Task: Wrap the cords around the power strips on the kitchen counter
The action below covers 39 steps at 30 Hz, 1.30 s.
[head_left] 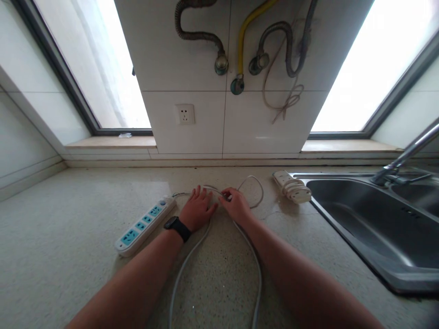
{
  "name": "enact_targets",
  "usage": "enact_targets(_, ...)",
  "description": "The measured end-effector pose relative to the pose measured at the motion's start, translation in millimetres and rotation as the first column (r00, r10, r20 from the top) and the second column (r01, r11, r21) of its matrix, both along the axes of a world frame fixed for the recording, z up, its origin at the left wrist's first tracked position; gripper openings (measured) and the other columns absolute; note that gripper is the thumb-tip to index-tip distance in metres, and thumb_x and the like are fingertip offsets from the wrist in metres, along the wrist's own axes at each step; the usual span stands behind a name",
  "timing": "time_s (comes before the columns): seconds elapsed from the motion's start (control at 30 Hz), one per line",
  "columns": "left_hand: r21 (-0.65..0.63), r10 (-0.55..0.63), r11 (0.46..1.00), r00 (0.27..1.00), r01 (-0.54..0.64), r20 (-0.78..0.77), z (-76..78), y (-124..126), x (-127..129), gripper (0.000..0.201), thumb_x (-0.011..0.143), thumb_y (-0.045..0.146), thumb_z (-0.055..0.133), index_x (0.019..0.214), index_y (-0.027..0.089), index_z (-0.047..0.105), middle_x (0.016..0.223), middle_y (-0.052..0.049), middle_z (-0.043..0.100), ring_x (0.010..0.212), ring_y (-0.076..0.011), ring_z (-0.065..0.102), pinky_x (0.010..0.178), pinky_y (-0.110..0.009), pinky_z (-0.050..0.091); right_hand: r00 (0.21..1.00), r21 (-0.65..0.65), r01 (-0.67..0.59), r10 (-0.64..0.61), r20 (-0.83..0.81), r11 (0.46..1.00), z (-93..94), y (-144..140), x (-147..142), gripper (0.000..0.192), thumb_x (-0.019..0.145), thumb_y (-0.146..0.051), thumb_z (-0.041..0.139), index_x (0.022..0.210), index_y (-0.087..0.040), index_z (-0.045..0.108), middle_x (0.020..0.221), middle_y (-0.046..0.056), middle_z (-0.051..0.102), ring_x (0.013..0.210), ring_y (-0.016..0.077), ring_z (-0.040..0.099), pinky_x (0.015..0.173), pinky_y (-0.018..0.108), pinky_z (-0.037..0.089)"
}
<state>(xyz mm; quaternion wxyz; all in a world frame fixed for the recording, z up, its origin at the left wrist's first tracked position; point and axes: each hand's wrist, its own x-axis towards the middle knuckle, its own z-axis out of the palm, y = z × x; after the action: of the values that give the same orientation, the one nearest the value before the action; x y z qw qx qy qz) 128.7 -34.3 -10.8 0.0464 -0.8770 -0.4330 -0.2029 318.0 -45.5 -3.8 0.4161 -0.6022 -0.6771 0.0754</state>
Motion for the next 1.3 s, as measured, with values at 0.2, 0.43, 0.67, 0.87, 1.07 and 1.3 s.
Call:
enact_targets(0.2,-0.009,-0.204,0.978,0.972,0.206,0.116,10.0,-14.7,9.2,0.076,0.083,0.064,0.061,0.143,0.021,0.048,0.145,-0.013,0.049,0.136,-0.0337,0.041,0.120,-0.056,0.014,0.958,-0.068,-0.259,0.247,-0.148,0.963,7.1,-12.2,-13.9,0.037,0.084,-0.044,0.066,0.111,-0.020,0.063,0.089,0.003,0.063,0.080,0.0168,0.057,0.074,0.030,0.043)
enact_targets(0.43,-0.140,-0.237,0.955,0.957,0.260,0.165,12.3,-6.5,5.3,0.049,0.084,0.035,0.062,0.131,0.020,0.058,0.134,-0.011,0.059,0.131,-0.0305,0.048,0.118,-0.052,0.023,0.842,0.023,-0.491,0.481,-0.244,0.871,3.0,-12.2,-10.8,0.029,0.084,-0.027,0.062,0.112,-0.018,0.062,0.089,0.003,0.062,0.077,0.0141,0.055,0.073,0.028,0.044)
enact_targets(0.67,-0.252,-0.339,0.885,0.912,0.392,0.229,15.6,-6.2,-1.2,0.059,0.075,0.016,0.057,0.133,0.018,0.057,0.144,-0.009,0.052,0.138,-0.0235,0.044,0.123,-0.048,0.013,0.940,0.244,-0.125,0.193,-0.281,0.962,5.5,11.3,20.1,0.027,0.088,-0.036,0.052,0.104,-0.016,0.062,0.087,0.006,0.063,0.072,0.0156,0.055,0.069,0.028,0.045)
enact_targets(0.87,-0.286,-0.188,0.864,0.792,0.415,0.581,10.1,4.4,-9.9,0.055,0.072,0.005,0.050,0.123,0.021,0.062,0.121,-0.005,0.066,0.116,-0.0182,0.060,0.105,-0.037,0.045,0.965,0.058,0.249,-0.243,-0.102,0.967,13.2,19.1,66.7,0.034,0.093,-0.031,0.045,0.123,-0.022,0.058,0.096,0.006,0.064,0.077,0.0172,0.059,0.073,0.029,0.042)
enact_targets(1.07,-0.184,-0.064,0.953,0.752,0.242,0.655,6.0,12.4,-8.0,0.045,0.069,0.001,0.051,0.109,0.017,0.064,0.111,-0.007,0.065,0.106,-0.0185,0.061,0.098,-0.036,0.048,0.892,-0.149,0.349,-0.280,0.354,0.925,10.2,15.1,63.7,0.039,0.094,-0.023,0.040,0.126,-0.025,0.063,0.117,0.012,0.062,0.103,0.0266,0.060,0.083,0.035,0.041)
enact_targets(1.3,-0.108,-0.101,0.978,0.863,0.176,0.495,4.2,10.8,-4.4,0.044,0.070,0.005,0.054,0.111,0.017,0.066,0.114,-0.008,0.060,0.106,-0.0187,0.059,0.102,-0.034,0.046,0.848,-0.094,0.336,-0.258,0.462,0.937,6.8,11.2,50.9,0.042,0.089,-0.028,0.048,0.129,-0.024,0.060,0.120,0.015,0.057,0.117,0.0330,0.047,0.096,0.048,0.034)
